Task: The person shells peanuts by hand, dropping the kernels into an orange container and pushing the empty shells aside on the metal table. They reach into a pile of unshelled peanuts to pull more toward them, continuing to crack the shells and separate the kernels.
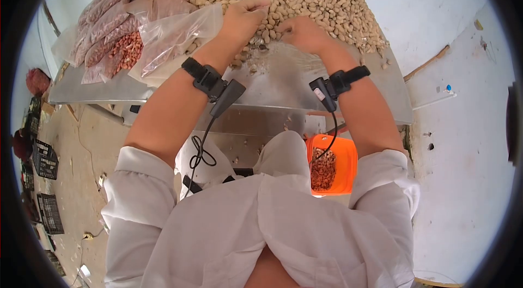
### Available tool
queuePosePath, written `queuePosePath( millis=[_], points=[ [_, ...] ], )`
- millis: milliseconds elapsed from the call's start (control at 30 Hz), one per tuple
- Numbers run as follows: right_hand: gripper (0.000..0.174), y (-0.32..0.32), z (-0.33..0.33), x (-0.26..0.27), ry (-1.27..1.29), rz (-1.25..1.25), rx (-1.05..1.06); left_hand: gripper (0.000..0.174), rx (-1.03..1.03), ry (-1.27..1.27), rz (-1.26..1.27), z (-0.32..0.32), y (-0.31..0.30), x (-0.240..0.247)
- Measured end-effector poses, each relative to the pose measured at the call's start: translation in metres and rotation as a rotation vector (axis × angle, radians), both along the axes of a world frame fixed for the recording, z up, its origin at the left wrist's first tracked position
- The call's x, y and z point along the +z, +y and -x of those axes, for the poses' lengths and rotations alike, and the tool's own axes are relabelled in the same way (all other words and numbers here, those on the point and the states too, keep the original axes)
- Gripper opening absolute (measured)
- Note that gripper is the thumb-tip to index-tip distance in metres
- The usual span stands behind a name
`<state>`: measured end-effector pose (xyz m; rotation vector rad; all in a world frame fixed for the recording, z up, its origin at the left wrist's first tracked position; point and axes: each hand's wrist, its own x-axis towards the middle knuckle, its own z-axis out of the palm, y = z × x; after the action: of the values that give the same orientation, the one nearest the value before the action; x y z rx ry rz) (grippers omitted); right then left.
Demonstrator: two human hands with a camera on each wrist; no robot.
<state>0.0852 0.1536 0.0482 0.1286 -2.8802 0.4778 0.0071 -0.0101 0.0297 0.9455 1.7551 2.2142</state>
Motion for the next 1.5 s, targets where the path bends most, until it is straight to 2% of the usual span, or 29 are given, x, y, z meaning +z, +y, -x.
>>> queuePosePath(
  millis=[133, 233, 333, 433, 533, 633, 733, 767, 833, 867, 1033, 1300, 1433, 1500],
  points=[
    [0.026, -0.006, 0.028, -0.019, -0.068, -0.11, 0.101, 0.027, -0.007, -0.009, -0.018, 0.016, 0.015, 0.002],
    [0.024, -0.007, 0.038, -0.034, -0.03, -0.241, 0.028, 0.027, -0.118, -0.074, -0.051, 0.025, 0.026, -0.001],
    [0.019, 0.001, 0.051, -0.042, 0.029, -0.272, 0.019, 0.027, -0.155, -0.139, -0.048, 0.03, 0.033, -0.008],
    [0.018, 0.016, 0.06, -0.051, 0.204, -0.185, 0.076, 0.027, -0.208, -0.158, -0.105, 0.045, 0.039, -0.025],
    [0.008, 0.023, 0.057, -0.036, 0.185, -0.23, 0.069, 0.027, -0.201, -0.254, -0.095, 0.045, 0.034, -0.03],
    [0.004, 0.021, 0.036, -0.007, 0.202, 0.213, -0.022, 0.026, -0.131, -0.099, -0.04, 0.044, 0.029, -0.031],
    [0.005, 0.028, 0.035, -0.012, 0.252, 0.783, 0.0, 0.025, -0.131, -0.011, 0.057, 0.029, 0.027, -0.018],
    [0.006, 0.028, 0.035, -0.013, 0.279, 0.865, 0.009, 0.025, -0.193, 0.026, 0.05, 0.041, 0.034, -0.034],
    [0.008, 0.026, 0.033, -0.016, 0.329, 1.035, 0.027, 0.024, -0.092, 0.153, 0.128, 0.036, 0.035, -0.032],
    [0.009, 0.027, 0.033, -0.018, 0.316, 1.044, 0.062, 0.023, -0.043, 0.215, 0.169, 0.032, 0.036, -0.032],
    [0.014, 0.026, 0.032, -0.028, 0.246, 1.127, 0.166, 0.02, -0.124, 0.031, 0.098, 0.023, 0.036, -0.022],
    [0.021, 0.013, 0.024, -0.035, 0.221, 1.287, 0.119, 0.016, -0.167, -0.018, 0.024, 0.026, 0.041, -0.036],
    [0.023, 0.017, 0.024, -0.037, 0.186, 1.361, 0.184, 0.02, -0.164, -0.023, 0.019, 0.023, 0.041, -0.033],
    [0.022, 0.013, 0.024, -0.037, 0.222, 1.365, 0.15, 0.024, -0.125, -0.034, 0.03, 0.018, 0.042, -0.03]
  ],
)
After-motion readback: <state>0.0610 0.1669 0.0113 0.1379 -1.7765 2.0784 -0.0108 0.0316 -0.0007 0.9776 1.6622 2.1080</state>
